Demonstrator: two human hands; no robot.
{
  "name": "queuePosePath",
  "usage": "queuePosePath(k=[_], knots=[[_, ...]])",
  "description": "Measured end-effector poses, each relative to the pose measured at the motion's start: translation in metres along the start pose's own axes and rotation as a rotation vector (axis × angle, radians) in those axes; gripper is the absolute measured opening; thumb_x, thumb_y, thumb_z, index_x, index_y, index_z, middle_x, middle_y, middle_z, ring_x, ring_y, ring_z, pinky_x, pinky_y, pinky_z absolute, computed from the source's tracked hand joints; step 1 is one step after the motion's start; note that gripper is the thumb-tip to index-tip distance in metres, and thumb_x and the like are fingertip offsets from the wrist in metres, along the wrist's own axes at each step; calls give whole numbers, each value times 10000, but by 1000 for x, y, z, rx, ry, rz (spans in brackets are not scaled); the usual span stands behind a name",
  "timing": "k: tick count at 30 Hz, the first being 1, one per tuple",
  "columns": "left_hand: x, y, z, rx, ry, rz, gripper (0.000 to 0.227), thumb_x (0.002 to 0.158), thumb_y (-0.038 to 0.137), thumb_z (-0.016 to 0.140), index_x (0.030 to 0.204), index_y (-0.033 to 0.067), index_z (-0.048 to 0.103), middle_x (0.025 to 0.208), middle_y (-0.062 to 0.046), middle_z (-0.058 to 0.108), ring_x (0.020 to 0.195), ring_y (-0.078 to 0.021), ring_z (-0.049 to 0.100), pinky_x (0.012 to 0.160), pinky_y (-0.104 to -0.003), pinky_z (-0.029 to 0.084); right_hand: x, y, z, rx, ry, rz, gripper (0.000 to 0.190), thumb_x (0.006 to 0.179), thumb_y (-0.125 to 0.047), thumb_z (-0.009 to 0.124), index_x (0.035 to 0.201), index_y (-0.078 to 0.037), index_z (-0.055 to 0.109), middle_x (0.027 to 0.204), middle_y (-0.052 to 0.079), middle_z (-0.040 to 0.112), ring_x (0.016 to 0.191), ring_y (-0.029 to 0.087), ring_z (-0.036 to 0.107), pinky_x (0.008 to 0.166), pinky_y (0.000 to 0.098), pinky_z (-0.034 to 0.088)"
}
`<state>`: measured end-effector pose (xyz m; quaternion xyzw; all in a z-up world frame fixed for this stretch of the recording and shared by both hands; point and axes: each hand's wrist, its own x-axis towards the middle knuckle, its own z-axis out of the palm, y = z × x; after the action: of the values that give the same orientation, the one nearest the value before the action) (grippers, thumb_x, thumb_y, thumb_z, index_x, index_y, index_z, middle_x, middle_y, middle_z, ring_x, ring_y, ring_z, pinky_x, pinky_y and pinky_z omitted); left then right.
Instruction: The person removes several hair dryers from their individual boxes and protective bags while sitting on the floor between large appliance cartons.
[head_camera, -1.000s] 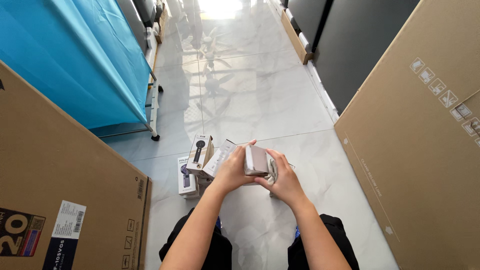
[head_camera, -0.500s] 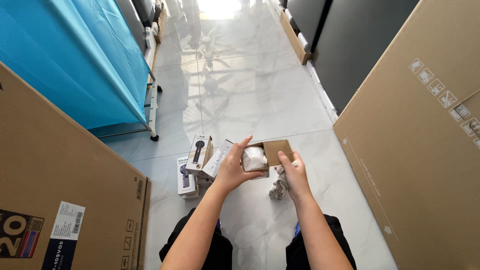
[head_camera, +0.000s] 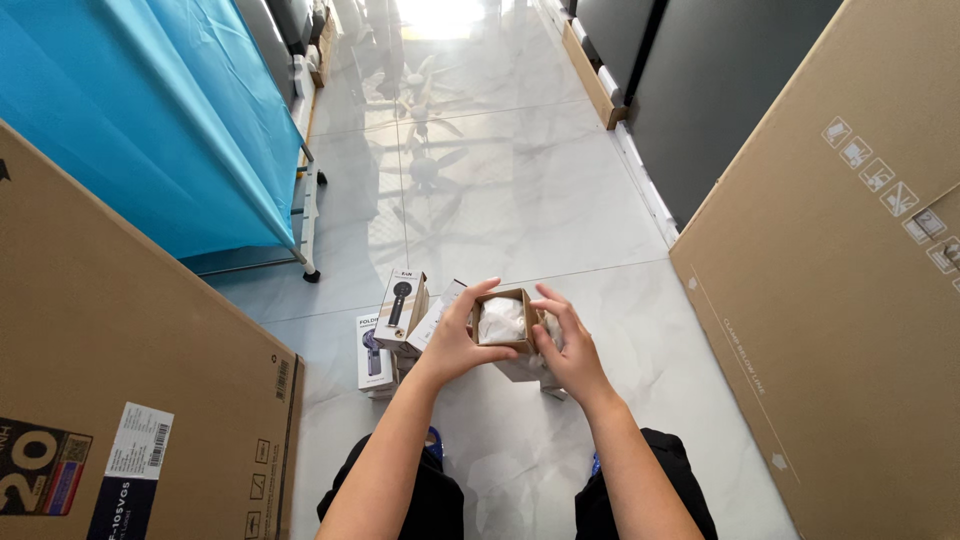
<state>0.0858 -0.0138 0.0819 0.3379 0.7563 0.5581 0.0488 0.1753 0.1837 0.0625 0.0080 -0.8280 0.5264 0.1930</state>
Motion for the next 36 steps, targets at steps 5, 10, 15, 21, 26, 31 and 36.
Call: queuePosePath(k=[5,10,15,21,26,31,36], knots=[[0,-1,-9,-19,-59,-35,1006,570,228,978,1458,138,516,1330,-101,649,1263,-253,621,1051,-380,520,-2,-4,-2,86,-129,-42,453,956,-291,608,1375,-161,494,1664,100,439,1498,338,461,1187,457,408],[-1,4,-13,-63,-91,-17,961,564,210,977,1421,125,552,1336,-77,646,1291,-233,600,1075,-372,499,-7,-4,5,-33,-138,66,883,701,-378,888,1412,-173,408,1361,125,614,1278,322,617,1010,440,521],[0,2,-13,-154,-163,-59,741,697,189,883,1370,140,578,1399,-54,568,1317,-210,541,1017,-372,516,-6,-2,7,5,-90,57,835,709,-320,903,1384,-172,436,1288,110,669,1192,301,677,972,419,551],[4,-18,-12,-262,-168,-102,417,805,-61,530,1140,91,726,1437,-51,586,1290,-187,577,956,-341,532,-6,-4,11,-75,-84,-11,831,693,-313,925,1355,-174,440,1294,119,649,1185,307,656,953,424,553],[7,-18,-6,-81,49,-121,308,788,-71,569,963,81,774,1303,-39,651,1148,-205,656,903,-327,552,-5,-8,13,-145,-100,-26,821,698,-350,923,1343,-189,441,1263,120,654,1166,314,660,933,435,556],[7,-13,4,219,320,117,235,780,-73,654,916,71,780,1077,-68,718,1135,-287,631,942,-382,523,-3,-5,23,-240,-157,21,838,686,-369,937,1328,-192,428,1229,142,649,1158,364,625,897,467,542],[5,-7,3,197,387,111,225,790,-75,642,935,45,766,1013,-93,737,1071,-274,664,913,-383,506,-3,2,28,-205,-145,64,819,693,-357,913,1320,-185,415,1218,150,654,1130,357,656,872,470,552]])
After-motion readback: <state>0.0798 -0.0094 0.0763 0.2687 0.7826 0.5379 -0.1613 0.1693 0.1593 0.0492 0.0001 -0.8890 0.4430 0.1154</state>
